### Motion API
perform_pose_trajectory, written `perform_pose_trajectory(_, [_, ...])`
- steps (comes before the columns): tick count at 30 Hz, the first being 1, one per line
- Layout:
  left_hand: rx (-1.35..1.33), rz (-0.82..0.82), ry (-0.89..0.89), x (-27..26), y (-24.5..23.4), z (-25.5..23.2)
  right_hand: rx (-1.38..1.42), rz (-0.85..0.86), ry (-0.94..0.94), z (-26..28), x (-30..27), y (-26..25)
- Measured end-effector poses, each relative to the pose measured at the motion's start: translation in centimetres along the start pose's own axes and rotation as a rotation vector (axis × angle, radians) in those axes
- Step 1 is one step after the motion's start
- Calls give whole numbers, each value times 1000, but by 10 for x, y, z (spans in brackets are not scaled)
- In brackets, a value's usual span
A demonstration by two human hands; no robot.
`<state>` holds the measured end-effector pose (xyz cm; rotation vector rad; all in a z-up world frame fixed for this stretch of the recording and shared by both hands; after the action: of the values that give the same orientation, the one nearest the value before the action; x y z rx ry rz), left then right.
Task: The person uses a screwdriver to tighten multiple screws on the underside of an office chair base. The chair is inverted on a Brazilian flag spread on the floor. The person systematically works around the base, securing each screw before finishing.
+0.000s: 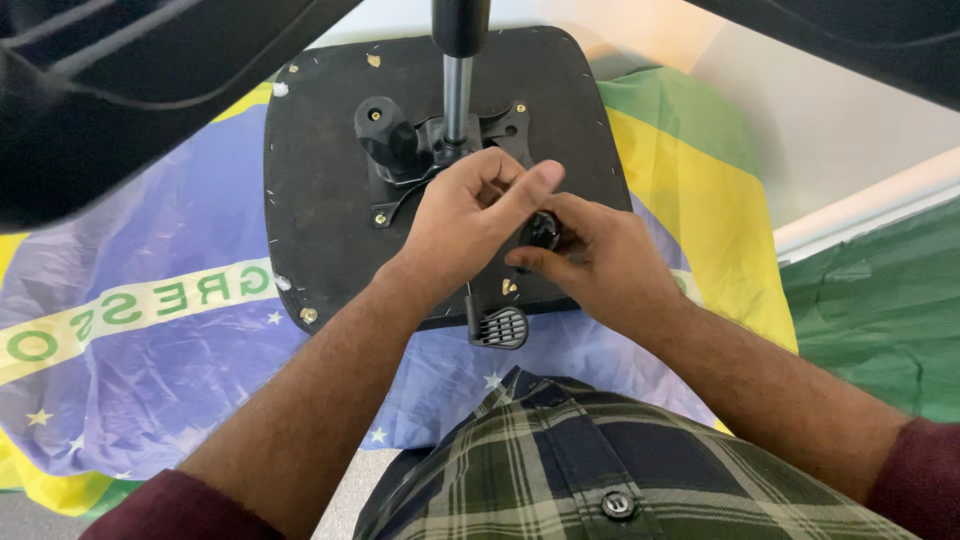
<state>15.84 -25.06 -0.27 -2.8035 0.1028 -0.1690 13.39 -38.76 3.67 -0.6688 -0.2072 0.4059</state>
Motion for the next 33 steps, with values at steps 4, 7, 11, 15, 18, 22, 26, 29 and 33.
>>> perform_pose_trajectory(4, [32, 79, 23, 5, 4, -14, 55, 27, 75, -9, 1, 2])
perform_pose_trajectory(7, [-14, 136, -23, 4, 10, -9, 97, 129, 107, -16, -1, 3])
perform_pose_trajectory(11, [21, 130, 11, 4, 11, -9, 261, 270, 130, -25, -1, 3])
perform_pose_trajectory(15, [65, 158, 54, 5, 15, -11, 236, 230, 156, -32, -4, 5])
perform_pose_trajectory(18, [65, 201, 34, 5, 19, -7, 241, 150, 212, -36, -9, 6])
perform_pose_trajectory(22, [43, 206, 58, 6, 15, -8, 234, 43, 113, -30, -11, 6])
perform_pose_trajectory(26, [28, 228, -24, 10, 19, -4, 114, -146, 180, -48, -17, 6])
perform_pose_trajectory(29, [99, 230, 90, 11, 18, -15, -95, -38, 295, -63, -38, 27])
perform_pose_trajectory(33, [39, 318, 70, 2, 33, -11, -1, -66, 281, -60, -43, 15])
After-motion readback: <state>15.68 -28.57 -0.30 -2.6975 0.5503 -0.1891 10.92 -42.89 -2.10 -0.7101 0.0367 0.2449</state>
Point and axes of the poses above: each hand's wrist, its own x-axis towards the middle knuckle, its own y-axis out of the palm, z = x × y, the point moved 9 cm from there along x, towards the middle knuckle, and after that the axes turned 6 degrees about x, right-handed, at the moved point
